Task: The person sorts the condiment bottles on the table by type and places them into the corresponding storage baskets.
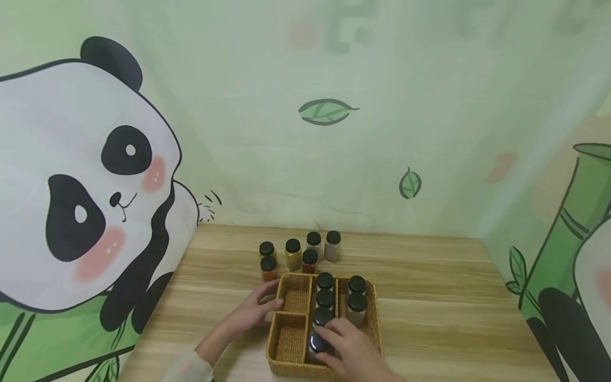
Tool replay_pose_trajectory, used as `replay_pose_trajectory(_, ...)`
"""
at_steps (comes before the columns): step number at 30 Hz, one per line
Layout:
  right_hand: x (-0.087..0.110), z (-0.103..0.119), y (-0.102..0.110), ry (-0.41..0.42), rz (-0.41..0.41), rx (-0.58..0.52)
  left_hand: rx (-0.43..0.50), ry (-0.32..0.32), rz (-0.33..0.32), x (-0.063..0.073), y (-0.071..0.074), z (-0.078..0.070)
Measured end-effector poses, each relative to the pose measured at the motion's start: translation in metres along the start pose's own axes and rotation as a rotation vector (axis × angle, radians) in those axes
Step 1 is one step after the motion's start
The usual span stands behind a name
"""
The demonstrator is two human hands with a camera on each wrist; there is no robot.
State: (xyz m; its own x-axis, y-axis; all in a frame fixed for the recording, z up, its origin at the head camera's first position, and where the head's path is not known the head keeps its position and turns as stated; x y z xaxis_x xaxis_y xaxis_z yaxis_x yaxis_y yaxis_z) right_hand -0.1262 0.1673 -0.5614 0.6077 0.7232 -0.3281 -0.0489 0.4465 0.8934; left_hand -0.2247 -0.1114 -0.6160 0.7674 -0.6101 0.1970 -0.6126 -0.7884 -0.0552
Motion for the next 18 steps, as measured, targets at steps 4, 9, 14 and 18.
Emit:
replay_pose_trajectory(4, 0.003, 0.0, 0.001, -0.052, 0.034, -0.045, -0.003, 0.0, -0.003, -0.002, 0.0, 0.003)
replay_pose_trajectory(9, 0.005, 0.0, 0.013, -0.131, 0.093, -0.185, -0.007, -0.004, 0.001, -0.004, 0.0, 0.004)
replay_pose_trajectory(14, -0.003, -0.005, 0.038, -0.143, 0.106, -0.265, -0.005, 0.004, -0.001, -0.004, 0.0, 0.003)
replay_pose_trajectory(18, -0.012, -0.016, 0.062, -0.125, 0.054, -0.25, -0.01, 0.013, -0.007, -0.004, 0.001, 0.002)
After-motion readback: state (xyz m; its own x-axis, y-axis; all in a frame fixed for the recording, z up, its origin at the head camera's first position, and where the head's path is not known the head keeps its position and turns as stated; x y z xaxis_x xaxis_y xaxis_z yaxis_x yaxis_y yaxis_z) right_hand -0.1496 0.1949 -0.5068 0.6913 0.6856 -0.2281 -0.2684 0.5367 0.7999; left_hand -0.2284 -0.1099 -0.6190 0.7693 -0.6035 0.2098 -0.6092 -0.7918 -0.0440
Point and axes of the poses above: each hand's wrist, its own x-axis away from the middle knuckle, its own y-axis out of the back of the hand, z = x × y, the point moved 3 cm from there along -x, towards the middle knuckle, and after that the axes turned 14 degrees about z, right-handed, at the moved point
